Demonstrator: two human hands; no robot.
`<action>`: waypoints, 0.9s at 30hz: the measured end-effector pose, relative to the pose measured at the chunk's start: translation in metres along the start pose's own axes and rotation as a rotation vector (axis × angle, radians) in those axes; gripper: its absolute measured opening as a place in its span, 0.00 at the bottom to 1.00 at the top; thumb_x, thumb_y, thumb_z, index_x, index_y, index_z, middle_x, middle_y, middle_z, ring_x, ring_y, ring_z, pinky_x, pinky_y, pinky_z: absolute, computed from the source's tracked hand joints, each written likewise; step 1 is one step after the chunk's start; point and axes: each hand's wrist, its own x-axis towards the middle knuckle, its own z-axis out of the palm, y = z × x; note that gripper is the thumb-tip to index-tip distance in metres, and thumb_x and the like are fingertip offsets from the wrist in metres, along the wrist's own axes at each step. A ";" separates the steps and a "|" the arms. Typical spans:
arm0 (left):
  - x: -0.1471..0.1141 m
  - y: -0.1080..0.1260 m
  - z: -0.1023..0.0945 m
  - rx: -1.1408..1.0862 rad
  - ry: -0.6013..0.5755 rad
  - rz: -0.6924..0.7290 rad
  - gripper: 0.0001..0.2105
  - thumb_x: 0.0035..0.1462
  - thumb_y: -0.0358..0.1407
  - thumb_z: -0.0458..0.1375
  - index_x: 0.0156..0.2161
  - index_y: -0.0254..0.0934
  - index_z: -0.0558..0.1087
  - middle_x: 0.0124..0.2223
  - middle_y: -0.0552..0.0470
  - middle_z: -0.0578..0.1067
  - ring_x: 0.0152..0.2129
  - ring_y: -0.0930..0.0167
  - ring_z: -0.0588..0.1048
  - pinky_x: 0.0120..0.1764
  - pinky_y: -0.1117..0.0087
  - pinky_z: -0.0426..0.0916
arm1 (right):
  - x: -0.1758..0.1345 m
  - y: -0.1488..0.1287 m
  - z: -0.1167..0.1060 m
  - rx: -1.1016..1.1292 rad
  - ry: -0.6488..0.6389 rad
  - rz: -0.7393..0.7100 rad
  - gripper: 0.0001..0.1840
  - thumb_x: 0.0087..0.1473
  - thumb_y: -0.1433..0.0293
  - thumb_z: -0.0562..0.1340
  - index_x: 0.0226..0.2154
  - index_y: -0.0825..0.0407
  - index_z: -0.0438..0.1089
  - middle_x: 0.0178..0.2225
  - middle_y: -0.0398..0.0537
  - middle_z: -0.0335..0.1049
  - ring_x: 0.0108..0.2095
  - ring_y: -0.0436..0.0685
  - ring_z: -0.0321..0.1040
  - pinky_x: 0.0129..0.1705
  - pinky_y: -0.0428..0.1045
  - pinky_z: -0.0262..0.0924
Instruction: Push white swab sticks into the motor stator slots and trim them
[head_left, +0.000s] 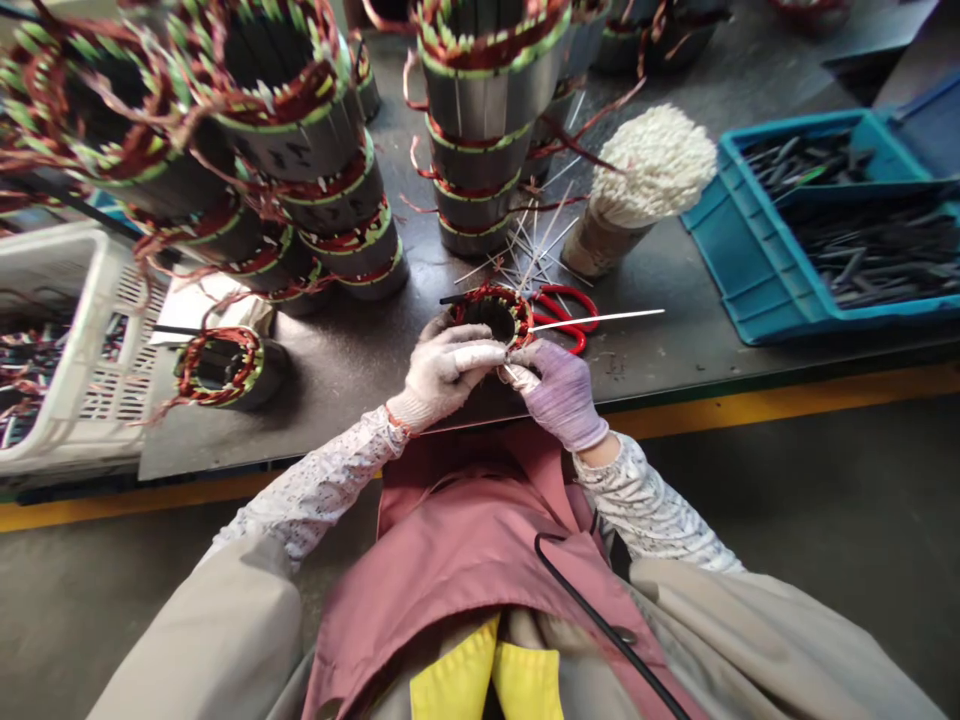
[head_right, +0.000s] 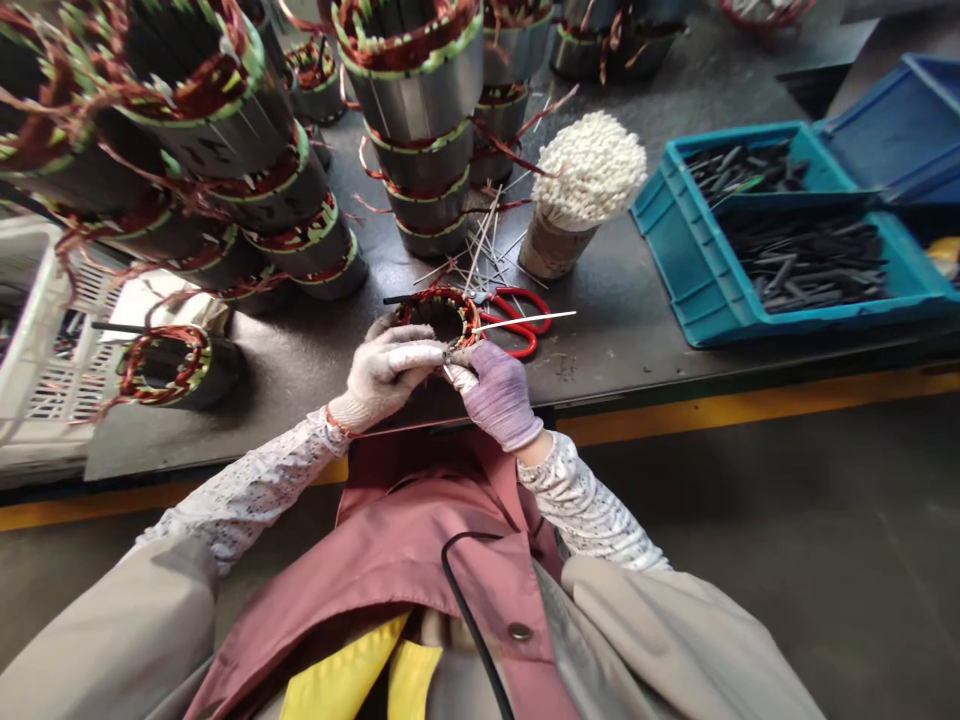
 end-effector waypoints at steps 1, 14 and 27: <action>0.000 0.000 0.000 -0.009 0.010 0.010 0.09 0.63 0.39 0.55 0.39 0.45 0.79 0.41 0.53 0.82 0.46 0.70 0.78 0.57 0.59 0.61 | -0.002 0.000 -0.002 0.007 -0.011 -0.005 0.05 0.55 0.67 0.63 0.29 0.50 0.74 0.30 0.48 0.76 0.33 0.56 0.73 0.38 0.51 0.67; 0.001 0.002 -0.003 0.016 -0.019 0.007 0.10 0.64 0.39 0.54 0.40 0.45 0.78 0.42 0.52 0.82 0.46 0.69 0.78 0.57 0.58 0.61 | -0.001 -0.001 0.003 -0.027 0.007 -0.079 0.07 0.56 0.66 0.63 0.31 0.51 0.74 0.30 0.50 0.76 0.33 0.57 0.73 0.38 0.51 0.67; 0.001 0.000 0.003 0.074 0.110 0.128 0.07 0.63 0.36 0.58 0.41 0.43 0.79 0.38 0.52 0.83 0.42 0.71 0.79 0.54 0.62 0.63 | -0.013 -0.016 -0.007 0.007 0.058 -0.204 0.06 0.58 0.68 0.62 0.31 0.51 0.73 0.31 0.47 0.75 0.33 0.52 0.73 0.38 0.47 0.68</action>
